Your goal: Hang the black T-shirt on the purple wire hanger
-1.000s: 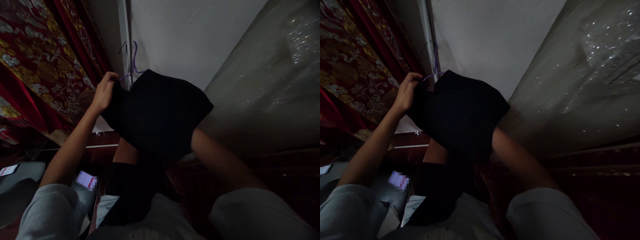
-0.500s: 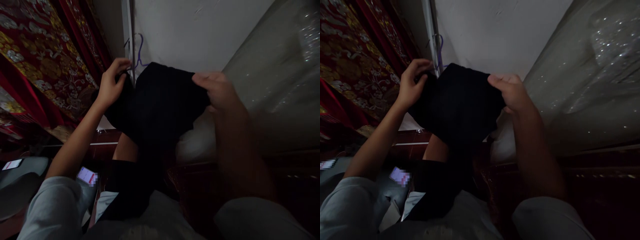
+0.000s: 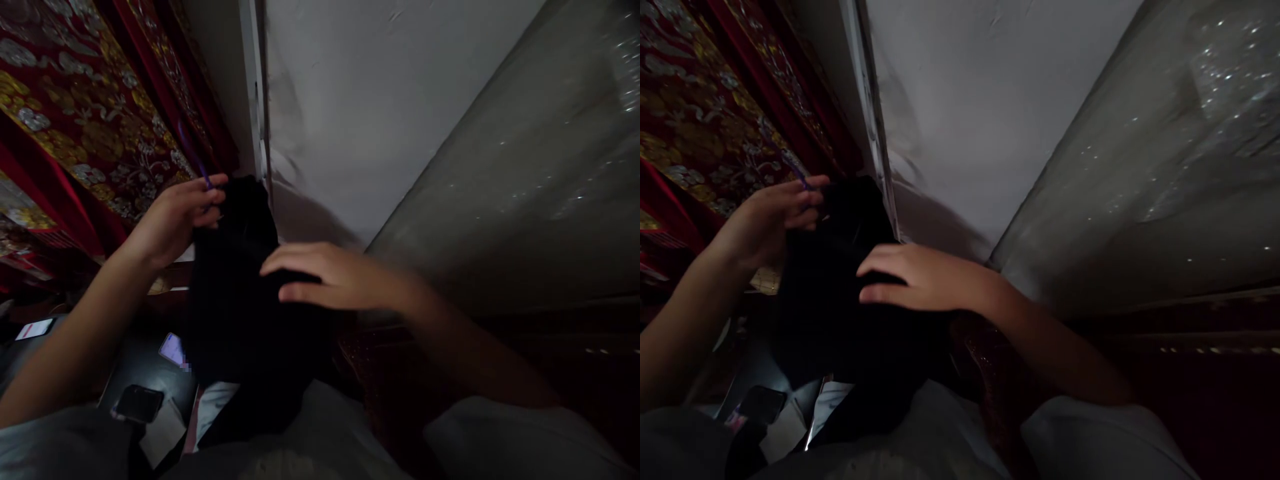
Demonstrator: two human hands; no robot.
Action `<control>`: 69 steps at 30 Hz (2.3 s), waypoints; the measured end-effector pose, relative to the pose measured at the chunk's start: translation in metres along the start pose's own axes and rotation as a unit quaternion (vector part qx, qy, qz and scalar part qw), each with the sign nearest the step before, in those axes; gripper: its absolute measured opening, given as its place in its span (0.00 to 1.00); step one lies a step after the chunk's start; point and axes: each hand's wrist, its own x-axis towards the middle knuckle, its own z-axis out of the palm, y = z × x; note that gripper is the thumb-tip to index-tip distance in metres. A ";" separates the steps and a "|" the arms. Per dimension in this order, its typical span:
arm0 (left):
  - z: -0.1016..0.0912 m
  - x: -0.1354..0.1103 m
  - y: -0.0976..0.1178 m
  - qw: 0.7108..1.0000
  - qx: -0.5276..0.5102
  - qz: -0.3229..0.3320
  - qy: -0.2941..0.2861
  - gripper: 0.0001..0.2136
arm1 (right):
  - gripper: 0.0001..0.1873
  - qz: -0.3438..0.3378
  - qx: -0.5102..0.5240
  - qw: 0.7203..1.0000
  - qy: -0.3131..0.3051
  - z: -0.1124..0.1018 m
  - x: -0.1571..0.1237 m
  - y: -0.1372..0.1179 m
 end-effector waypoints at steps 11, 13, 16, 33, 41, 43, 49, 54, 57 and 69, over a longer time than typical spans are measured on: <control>-0.042 -0.015 -0.015 0.985 0.118 0.081 0.092 0.15 | 0.24 0.134 0.025 0.958 0.253 -0.015 0.019 0.086; -0.039 -0.001 -0.023 0.969 0.120 0.143 0.161 0.18 | 0.25 0.158 0.049 0.924 0.346 -0.024 0.023 0.085; -0.029 0.007 -0.033 0.917 0.173 0.233 0.275 0.21 | 0.20 0.163 0.098 0.872 0.452 -0.052 0.037 0.087; 0.097 0.017 -0.122 0.857 0.495 0.005 -0.145 0.17 | 0.19 0.189 0.104 0.817 0.536 -0.067 -0.012 0.122; 0.164 -0.048 -0.189 0.975 0.202 0.040 0.081 0.12 | 0.17 0.148 -0.116 0.793 0.580 0.032 -0.010 0.134; 0.189 -0.063 -0.193 0.976 0.079 0.058 0.194 0.07 | 0.14 0.167 0.033 0.856 0.488 0.097 -0.008 0.123; 0.224 -0.088 -0.182 0.890 -0.325 0.008 0.320 0.35 | 0.18 0.262 0.214 0.855 0.393 0.195 -0.016 0.098; 0.214 -0.093 -0.179 0.912 -0.284 -0.028 0.295 0.13 | 0.14 0.244 0.214 0.859 0.396 0.180 -0.019 0.094; 0.210 -0.093 -0.178 0.925 -0.241 -0.013 0.294 0.10 | 0.10 0.239 0.207 0.848 0.425 0.179 -0.019 0.095; 0.206 -0.092 -0.176 0.956 -0.084 0.046 0.277 0.06 | 0.18 0.287 0.248 0.869 0.317 0.173 -0.032 0.080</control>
